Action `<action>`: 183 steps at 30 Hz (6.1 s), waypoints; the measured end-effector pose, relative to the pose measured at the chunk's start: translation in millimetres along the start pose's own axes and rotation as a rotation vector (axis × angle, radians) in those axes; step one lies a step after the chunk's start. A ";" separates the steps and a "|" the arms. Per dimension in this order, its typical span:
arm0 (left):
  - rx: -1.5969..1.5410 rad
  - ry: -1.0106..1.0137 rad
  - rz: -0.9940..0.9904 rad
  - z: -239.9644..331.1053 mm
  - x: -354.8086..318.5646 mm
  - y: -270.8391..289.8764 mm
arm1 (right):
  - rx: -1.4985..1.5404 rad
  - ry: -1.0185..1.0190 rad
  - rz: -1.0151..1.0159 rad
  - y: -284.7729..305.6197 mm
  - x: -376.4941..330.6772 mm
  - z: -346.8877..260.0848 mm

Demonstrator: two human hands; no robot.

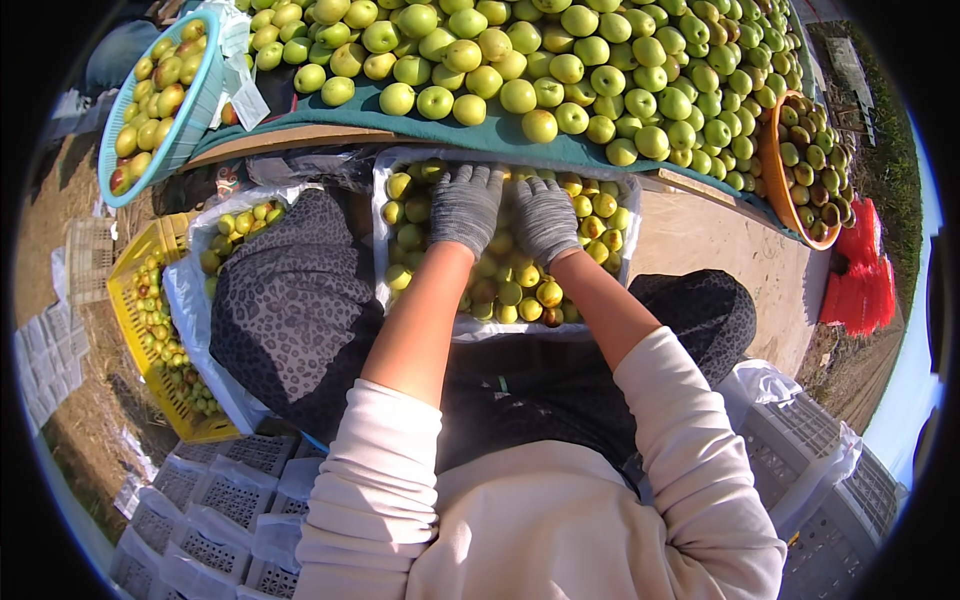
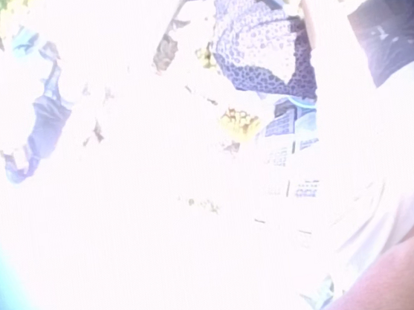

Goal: The person sorts green plums by hand, picking them from a large pile on a table and placing them into white crates below. The person repeatedly reaches, selects, and transfers plums, occasionally adjusting the pile.

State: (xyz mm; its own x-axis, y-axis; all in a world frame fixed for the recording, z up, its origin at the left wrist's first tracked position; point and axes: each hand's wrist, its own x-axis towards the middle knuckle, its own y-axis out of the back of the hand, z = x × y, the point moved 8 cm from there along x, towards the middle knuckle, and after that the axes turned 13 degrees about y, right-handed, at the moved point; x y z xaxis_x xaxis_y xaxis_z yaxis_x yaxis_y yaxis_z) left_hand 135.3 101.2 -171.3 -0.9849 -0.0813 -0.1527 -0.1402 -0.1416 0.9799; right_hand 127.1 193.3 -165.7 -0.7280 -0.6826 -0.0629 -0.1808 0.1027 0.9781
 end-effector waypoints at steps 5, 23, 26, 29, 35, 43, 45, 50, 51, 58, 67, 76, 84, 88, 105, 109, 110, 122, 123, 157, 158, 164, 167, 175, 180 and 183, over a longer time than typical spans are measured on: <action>-0.046 0.044 -0.044 -2.0 -12.6 -5.8 | 0.208 -0.229 0.271 24.8 -16.4 30.2; 0.141 -0.129 -0.049 25.0 -18.6 -19.1 | 0.185 -0.015 -0.011 -13.0 -85.4 -49.4; 0.180 -0.114 -0.039 25.5 -19.1 -16.6 | 0.185 -0.028 -0.048 -12.7 -84.0 -51.5; 0.107 -0.102 -0.002 21.0 -22.6 -9.3 | 0.189 -0.019 0.031 2.8 -87.6 -36.0; -0.324 0.534 0.301 -65.5 -43.6 37.9 | 0.345 -0.626 0.285 16.2 -148.2 127.0; -0.970 1.562 -0.014 -177.1 -111.3 -69.4 | 1.233 -1.124 -0.153 -85.6 -202.1 161.9; -0.880 1.555 -0.030 -205.4 -111.0 -94.4 | 1.303 -1.171 0.069 -83.8 -200.4 161.4; -1.008 1.447 0.003 -254.8 -93.9 -133.4 | 1.321 -1.230 0.016 -83.5 -198.2 165.1; -0.890 1.517 0.006 -258.0 -99.8 -135.7 | 1.342 -1.237 -0.019 -84.8 -198.5 164.5; -0.569 1.491 -0.099 -252.0 -96.3 -126.9 | 1.183 -1.284 -0.182 -126.3 -220.4 190.1; -1.596 1.293 -0.283 -129.8 -89.2 -150.6 | 0.535 -0.253 -0.542 -176.4 -249.9 300.8; -1.690 1.267 -0.438 -114.9 -97.8 -171.6 | 0.449 -0.336 -0.595 -91.9 -224.0 278.0; -1.174 1.117 -0.492 -125.3 -95.4 -169.0 | 0.041 -0.786 -0.005 63.3 -185.8 210.7; -0.860 0.934 -0.449 -90.4 -76.8 -85.2 | 0.115 -0.456 0.109 81.2 -154.2 125.2; -0.140 -0.085 -0.580 -10.8 10.9 151.3 | 0.352 0.086 0.422 177.6 13.4 1.8; -0.163 -0.096 -0.677 3.2 26.8 150.7 | 0.294 0.168 0.508 200.3 73.3 -4.2; -0.165 -0.123 -0.660 4.1 29.0 154.1 | 0.331 0.137 0.488 203.2 89.0 -2.6; -0.302 -0.111 -0.675 2.5 29.8 150.3 | -0.182 0.210 0.182 213.0 271.4 -28.5; -0.322 -0.121 -0.657 2.2 30.5 152.0 | -0.175 0.200 0.156 212.0 276.1 -26.2; -0.545 -0.176 -0.740 37.9 13.7 165.1 | -0.264 0.077 0.118 266.7 399.2 25.7; -0.551 -0.167 -0.757 39.6 14.8 163.4 | -0.288 0.090 0.031 257.4 411.1 23.5; -0.503 -0.256 -0.605 51.7 24.2 155.6 | -0.507 0.037 -0.247 242.9 450.7 21.6; -0.472 -0.306 -0.678 55.7 31.1 155.9 | -0.498 -0.136 -0.309 245.2 461.8 27.8; -0.592 -0.303 -0.885 44.0 47.4 171.5 | -0.542 -0.217 -0.335 237.4 475.8 33.6; -0.565 -0.252 -0.817 50.7 53.1 163.9 | -0.334 -0.018 0.185 275.8 444.6 37.6; -0.596 -0.264 -0.974 62.9 44.3 150.6 | -0.345 0.028 0.465 297.0 415.9 46.1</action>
State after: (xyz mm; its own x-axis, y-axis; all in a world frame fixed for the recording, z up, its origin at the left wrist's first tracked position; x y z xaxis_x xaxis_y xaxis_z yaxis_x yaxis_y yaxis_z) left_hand 64.2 138.3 -22.4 -0.4875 0.5140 -0.7058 -0.8464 -0.4766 0.2375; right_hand -259.9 -26.7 89.5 -0.6610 -0.6412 0.3898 0.3832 0.1581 0.9100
